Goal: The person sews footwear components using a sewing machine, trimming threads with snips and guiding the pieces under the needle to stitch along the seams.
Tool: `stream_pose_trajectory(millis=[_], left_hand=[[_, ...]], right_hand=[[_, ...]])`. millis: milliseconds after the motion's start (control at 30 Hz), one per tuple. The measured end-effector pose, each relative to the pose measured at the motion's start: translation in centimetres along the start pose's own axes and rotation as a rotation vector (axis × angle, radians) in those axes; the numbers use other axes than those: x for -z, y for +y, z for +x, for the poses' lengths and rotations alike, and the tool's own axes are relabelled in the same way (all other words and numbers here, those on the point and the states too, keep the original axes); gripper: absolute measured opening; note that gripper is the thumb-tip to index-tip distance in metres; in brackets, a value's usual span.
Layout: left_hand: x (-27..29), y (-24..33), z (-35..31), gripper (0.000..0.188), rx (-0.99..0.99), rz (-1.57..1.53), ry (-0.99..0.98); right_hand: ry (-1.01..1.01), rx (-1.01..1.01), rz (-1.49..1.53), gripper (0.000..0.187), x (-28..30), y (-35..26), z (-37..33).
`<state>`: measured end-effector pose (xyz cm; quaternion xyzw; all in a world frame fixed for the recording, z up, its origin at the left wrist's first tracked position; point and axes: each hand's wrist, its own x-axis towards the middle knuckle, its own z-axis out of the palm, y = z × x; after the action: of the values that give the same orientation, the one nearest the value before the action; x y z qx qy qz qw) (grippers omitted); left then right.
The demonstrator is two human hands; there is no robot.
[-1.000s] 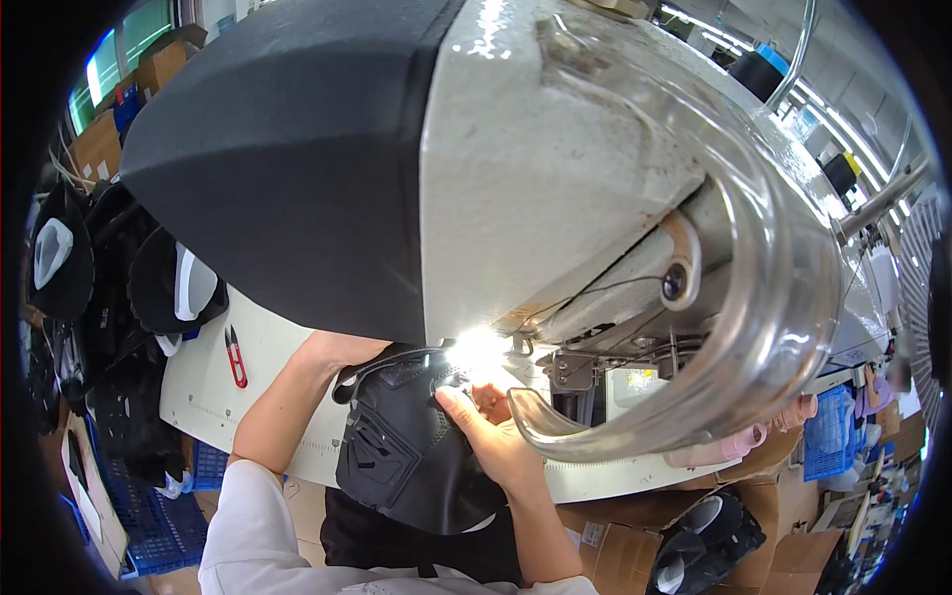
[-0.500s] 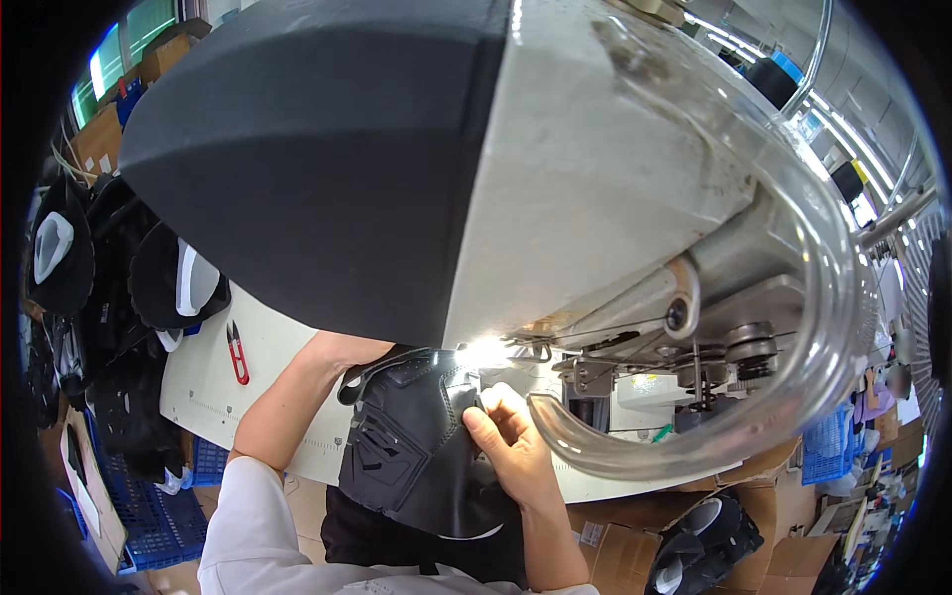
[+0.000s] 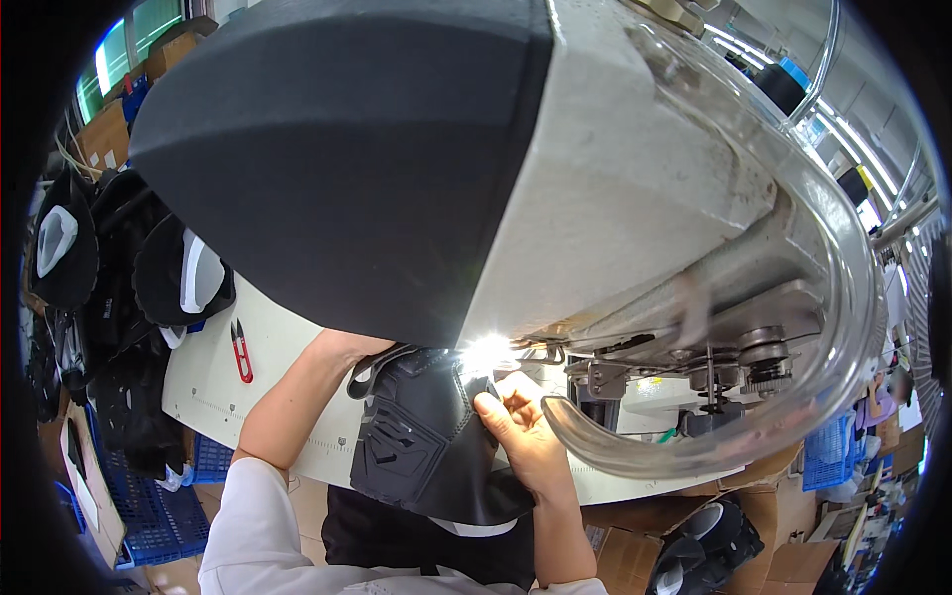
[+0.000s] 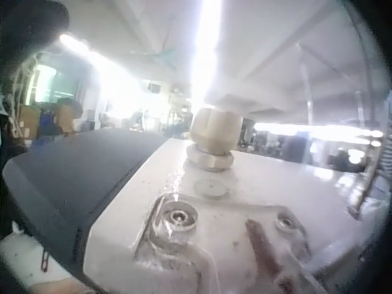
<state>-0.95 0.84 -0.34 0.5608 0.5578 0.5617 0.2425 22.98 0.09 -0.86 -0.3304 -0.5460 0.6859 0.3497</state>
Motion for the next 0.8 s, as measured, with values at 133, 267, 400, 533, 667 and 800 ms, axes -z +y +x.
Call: stream_pose_trajectory(millis=[133, 267, 400, 533, 667, 800], left_hand=[[0.2, -0.3, 0.1, 0.008, -0.004, -0.001, 0.019], [0.1, -0.3, 0.2, 0.008, -0.01, 0.009, 0.042], [0.4, -0.6, -0.4, 0.008, -0.016, 0.021, 0.058], [-0.8, -0.2, -0.9, 0.008, -0.026, 0.036, 0.041], [-0.9, -0.5, -2.5, 0.008, -0.041, 0.057, 0.026], [-1.7, 1.3, -3.9, 0.011, -0.058, -0.061, 0.123]], right_hand=[[0.028, 0.039, -0.09, 0.015, -0.1, -0.8, 0.2], [0.087, 0.152, -0.179, 0.012, -0.8, -1.5, 0.7], [0.079, 0.164, -0.2, 0.016, -0.2, -1.1, 1.0], [0.076, 0.126, -0.454, 0.022, 3.0, 1.5, 1.6], [0.153, 0.368, -0.77, 0.029, 5.6, 1.8, 2.8], [0.045, 0.216, -0.672, 0.032, 6.4, -0.3, 3.3]])
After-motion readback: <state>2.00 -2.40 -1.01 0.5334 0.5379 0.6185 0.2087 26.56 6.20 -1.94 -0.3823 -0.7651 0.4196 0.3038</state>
